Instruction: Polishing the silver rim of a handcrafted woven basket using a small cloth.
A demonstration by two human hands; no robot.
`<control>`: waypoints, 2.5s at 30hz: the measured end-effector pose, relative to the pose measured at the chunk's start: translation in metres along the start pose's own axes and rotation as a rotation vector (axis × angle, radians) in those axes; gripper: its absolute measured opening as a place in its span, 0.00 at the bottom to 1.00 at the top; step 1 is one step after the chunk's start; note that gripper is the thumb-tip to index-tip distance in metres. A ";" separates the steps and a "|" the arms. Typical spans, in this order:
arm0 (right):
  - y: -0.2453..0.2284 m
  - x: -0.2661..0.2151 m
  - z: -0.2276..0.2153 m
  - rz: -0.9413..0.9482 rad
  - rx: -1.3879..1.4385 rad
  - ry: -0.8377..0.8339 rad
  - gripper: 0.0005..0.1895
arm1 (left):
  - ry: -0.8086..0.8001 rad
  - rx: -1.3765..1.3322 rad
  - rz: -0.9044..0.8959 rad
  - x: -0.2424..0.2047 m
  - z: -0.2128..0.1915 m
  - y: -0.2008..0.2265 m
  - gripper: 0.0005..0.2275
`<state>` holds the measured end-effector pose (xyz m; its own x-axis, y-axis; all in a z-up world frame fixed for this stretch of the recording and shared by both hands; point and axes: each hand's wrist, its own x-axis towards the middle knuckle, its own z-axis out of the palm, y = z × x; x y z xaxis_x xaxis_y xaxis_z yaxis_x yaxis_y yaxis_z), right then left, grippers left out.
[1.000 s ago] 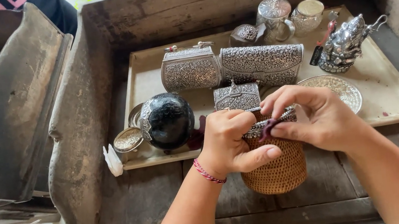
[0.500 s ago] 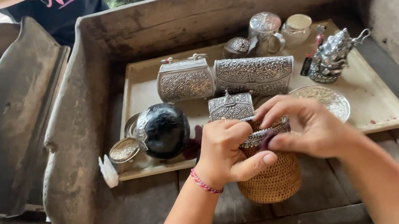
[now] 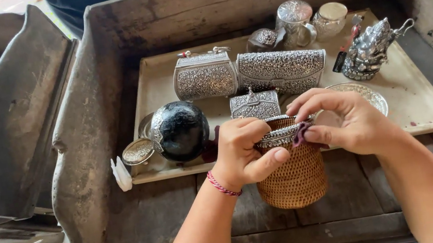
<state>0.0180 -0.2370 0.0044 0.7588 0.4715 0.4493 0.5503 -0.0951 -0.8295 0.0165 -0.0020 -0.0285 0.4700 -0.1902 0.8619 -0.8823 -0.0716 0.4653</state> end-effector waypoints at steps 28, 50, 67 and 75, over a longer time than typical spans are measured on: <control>-0.022 0.001 0.023 -0.100 -0.277 0.043 0.16 | -0.146 0.231 0.054 0.017 -0.008 0.029 0.26; 0.001 0.002 -0.002 -0.102 -0.086 0.006 0.12 | -0.115 0.180 -0.280 0.021 -0.003 0.039 0.08; 0.000 0.009 0.002 -0.035 -0.028 -0.082 0.10 | 0.036 0.027 -0.361 0.016 -0.004 0.026 0.17; -0.009 0.013 0.025 -0.093 0.010 -0.036 0.10 | 0.022 0.005 -0.248 0.020 -0.002 0.033 0.17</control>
<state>0.0143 -0.2080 0.0099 0.6915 0.5088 0.5128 0.6142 -0.0404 -0.7882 -0.0030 -0.0064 0.0046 0.6723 -0.1447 0.7260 -0.7403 -0.1182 0.6619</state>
